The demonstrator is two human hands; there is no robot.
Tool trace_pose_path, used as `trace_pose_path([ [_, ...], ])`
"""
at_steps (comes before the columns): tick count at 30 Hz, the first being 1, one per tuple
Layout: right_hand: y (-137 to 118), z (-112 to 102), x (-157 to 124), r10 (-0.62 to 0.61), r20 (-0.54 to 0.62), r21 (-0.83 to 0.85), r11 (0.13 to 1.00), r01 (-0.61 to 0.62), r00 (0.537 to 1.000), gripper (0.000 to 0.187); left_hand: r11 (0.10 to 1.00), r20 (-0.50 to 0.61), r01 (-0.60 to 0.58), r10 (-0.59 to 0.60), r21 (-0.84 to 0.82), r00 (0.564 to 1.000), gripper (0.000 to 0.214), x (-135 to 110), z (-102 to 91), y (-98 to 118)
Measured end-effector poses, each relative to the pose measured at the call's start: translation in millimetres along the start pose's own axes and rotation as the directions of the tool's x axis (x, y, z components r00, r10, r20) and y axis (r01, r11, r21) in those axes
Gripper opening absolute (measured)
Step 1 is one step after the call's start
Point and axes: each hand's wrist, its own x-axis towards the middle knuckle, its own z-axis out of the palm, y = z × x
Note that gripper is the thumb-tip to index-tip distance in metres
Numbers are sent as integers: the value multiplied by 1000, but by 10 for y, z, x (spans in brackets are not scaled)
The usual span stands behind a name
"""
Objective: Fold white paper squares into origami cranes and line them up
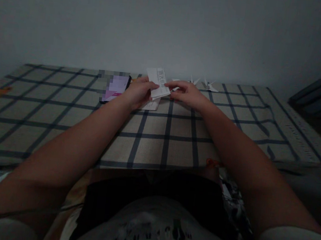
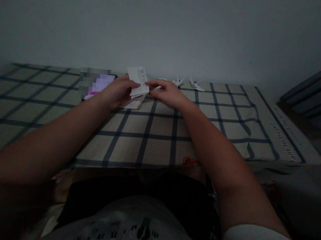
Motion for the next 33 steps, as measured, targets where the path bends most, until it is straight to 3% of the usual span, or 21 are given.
trace_pose_path([
  [4, -64, 24, -26, 47, -54, 5, 999, -47, 997, 15, 999, 25, 37, -37, 18, 999, 25, -22, 2, 8],
  [7, -40, 9, -10, 70, -123, 2, 998, -70, 990, 24, 996, 55, 60, -64, 70, 996, 21, 7, -31, -6],
  [12, 12, -17, 29, 83, -168, 22, 997, -80, 982, 29, 997, 76, 54, -59, 58, 995, 54, 42, -68, -56],
  [18, -37, 1, 3, 93, -199, 96, 993, -75, 976, 13, 965, 74, -50, 32, 256, 997, 33, -11, -63, -94],
  [26, -95, 15, -4, 108, -164, 19, 994, -107, 980, 13, 965, 118, -18, -14, 263, 993, 25, 27, -88, -155],
  [29, -83, 13, -8, 101, -162, 2, 995, -102, 982, 16, 957, 97, -54, 27, 284, 995, 26, -13, -74, -128],
  [33, -41, 11, -20, 50, -119, -21, 998, -53, 992, 16, 925, 63, -185, 174, 330, 983, 30, -64, -43, -64],
])
